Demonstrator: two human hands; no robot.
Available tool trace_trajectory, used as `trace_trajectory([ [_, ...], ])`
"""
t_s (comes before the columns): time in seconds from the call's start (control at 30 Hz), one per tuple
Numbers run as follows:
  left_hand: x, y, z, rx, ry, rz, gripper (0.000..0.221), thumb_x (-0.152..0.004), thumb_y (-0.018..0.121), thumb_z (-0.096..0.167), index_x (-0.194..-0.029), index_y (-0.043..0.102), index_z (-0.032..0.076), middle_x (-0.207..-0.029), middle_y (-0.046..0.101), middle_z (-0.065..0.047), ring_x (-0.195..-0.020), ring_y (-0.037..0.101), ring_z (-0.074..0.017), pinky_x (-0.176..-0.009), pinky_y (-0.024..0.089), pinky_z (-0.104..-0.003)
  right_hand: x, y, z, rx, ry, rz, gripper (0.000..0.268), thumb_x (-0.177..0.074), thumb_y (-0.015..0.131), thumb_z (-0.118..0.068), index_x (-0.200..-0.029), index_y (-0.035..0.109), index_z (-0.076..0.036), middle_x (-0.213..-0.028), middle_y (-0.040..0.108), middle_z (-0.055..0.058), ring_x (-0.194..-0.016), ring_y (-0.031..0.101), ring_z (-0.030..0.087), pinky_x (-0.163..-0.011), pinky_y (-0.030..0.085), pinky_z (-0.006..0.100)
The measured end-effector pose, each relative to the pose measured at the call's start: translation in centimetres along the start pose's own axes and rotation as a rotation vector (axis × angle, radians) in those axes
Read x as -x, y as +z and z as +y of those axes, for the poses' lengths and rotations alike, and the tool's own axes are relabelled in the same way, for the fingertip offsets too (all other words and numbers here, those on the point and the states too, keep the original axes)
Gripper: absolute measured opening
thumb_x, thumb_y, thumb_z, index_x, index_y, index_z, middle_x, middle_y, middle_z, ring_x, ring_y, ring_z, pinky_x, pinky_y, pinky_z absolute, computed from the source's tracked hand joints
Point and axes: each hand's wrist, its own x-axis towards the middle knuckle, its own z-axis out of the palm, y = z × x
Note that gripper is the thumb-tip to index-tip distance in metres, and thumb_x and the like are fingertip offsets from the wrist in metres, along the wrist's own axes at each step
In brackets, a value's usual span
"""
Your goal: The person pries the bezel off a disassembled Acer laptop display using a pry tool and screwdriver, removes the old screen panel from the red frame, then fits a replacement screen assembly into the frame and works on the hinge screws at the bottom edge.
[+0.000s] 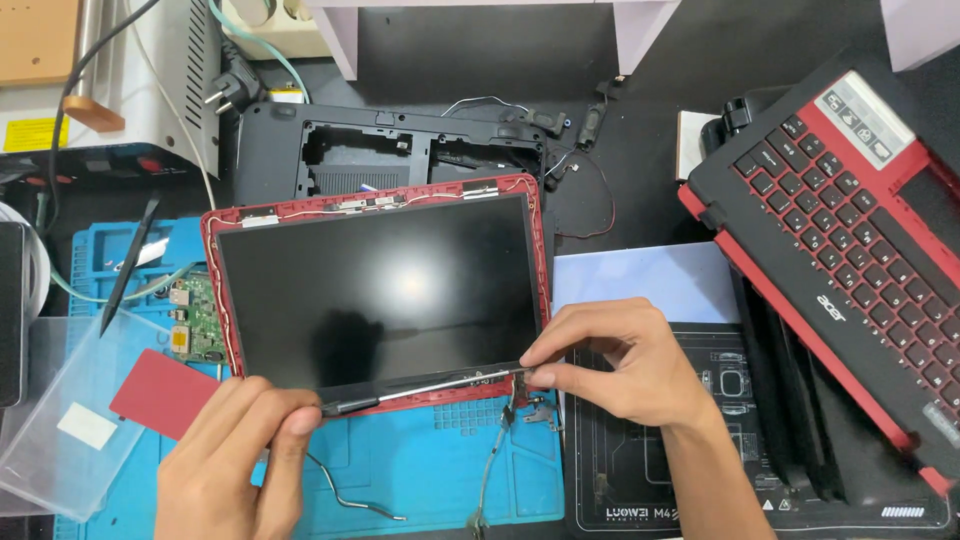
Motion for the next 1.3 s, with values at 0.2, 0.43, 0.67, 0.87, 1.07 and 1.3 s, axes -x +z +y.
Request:
trace_trajectory([
  [0.2, 0.2, 0.5, -0.3, 0.065, -0.045, -0.041, 0.011, -0.090, 0.063, 0.004, -0.080, 0.067, 0.001, -0.070, 0.062, -0.008, -0.066, 0.064, -0.0221, -0.062, 0.050, -0.033, 0.1, 0.1, 0.0, -0.071, -0.129, 0.000, 0.017, -0.081, 0.078, 0.010, -0.097, 0.076, 0.004, -0.097, 0.076, 0.015, -0.088, 0.074, 0.020, -0.078, 0.061, 0.029],
  [0.43, 0.5, 1.3, -0.4, 0.080, 0.001, -0.048, 0.015, -0.092, 0.061, 0.006, -0.078, 0.064, 0.001, -0.069, 0.058, -0.009, -0.065, 0.060, -0.0243, -0.062, 0.048, -0.035, 0.2, 0.4, 0.7, -0.038, -0.229, 0.059, 0.014, -0.087, 0.076, 0.008, -0.098, 0.076, 0.000, -0.098, 0.075, 0.012, -0.090, 0.072, 0.020, -0.079, 0.058, 0.029],
  [0.67, 0.7, 1.9, 0.0, 0.086, -0.075, -0.042, 0.018, -0.094, 0.061, 0.008, -0.077, 0.064, 0.001, -0.068, 0.059, -0.009, -0.064, 0.062, -0.0242, -0.059, 0.048, -0.035, -0.7, 1.3, -1.3, 0.123, -0.209, 0.002, 0.027, -0.080, 0.081, -0.001, -0.107, 0.078, -0.001, -0.101, 0.074, 0.010, -0.091, 0.072, 0.019, -0.084, 0.059, 0.030],
  [0.87, 0.9, 1.7, -0.2, 0.086, -0.099, -0.026, 0.018, -0.095, 0.060, 0.010, -0.080, 0.066, 0.001, -0.069, 0.060, -0.009, -0.065, 0.064, -0.0226, -0.061, 0.049, -0.034, -0.4, 1.1, -0.5, 0.116, -0.121, 0.048, 0.021, -0.077, 0.084, 0.001, -0.097, 0.079, 0.000, -0.094, 0.079, 0.011, -0.086, 0.075, 0.018, -0.078, 0.059, 0.029],
  [1.07, 1.1, 1.7, -0.5, 0.075, -0.140, -0.052, 0.018, -0.095, 0.060, 0.011, -0.081, 0.067, 0.001, -0.069, 0.062, -0.008, -0.065, 0.067, -0.0208, -0.061, 0.051, -0.033, -0.4, 1.2, -0.4, 0.086, -0.141, 0.059, 0.022, -0.077, 0.082, 0.004, -0.098, 0.078, 0.001, -0.093, 0.077, 0.011, -0.085, 0.074, 0.018, -0.077, 0.059, 0.028],
  [1.3, 1.2, 1.6, -0.3, 0.087, -0.159, -0.050, 0.017, -0.095, 0.059, 0.010, -0.082, 0.068, 0.001, -0.069, 0.061, -0.008, -0.063, 0.067, -0.0198, -0.060, 0.051, -0.032, -0.3, 1.0, 0.0, 0.116, -0.088, 0.082, 0.015, -0.081, 0.079, 0.006, -0.095, 0.077, 0.001, -0.091, 0.076, 0.010, -0.080, 0.073, 0.016, -0.070, 0.057, 0.027],
])
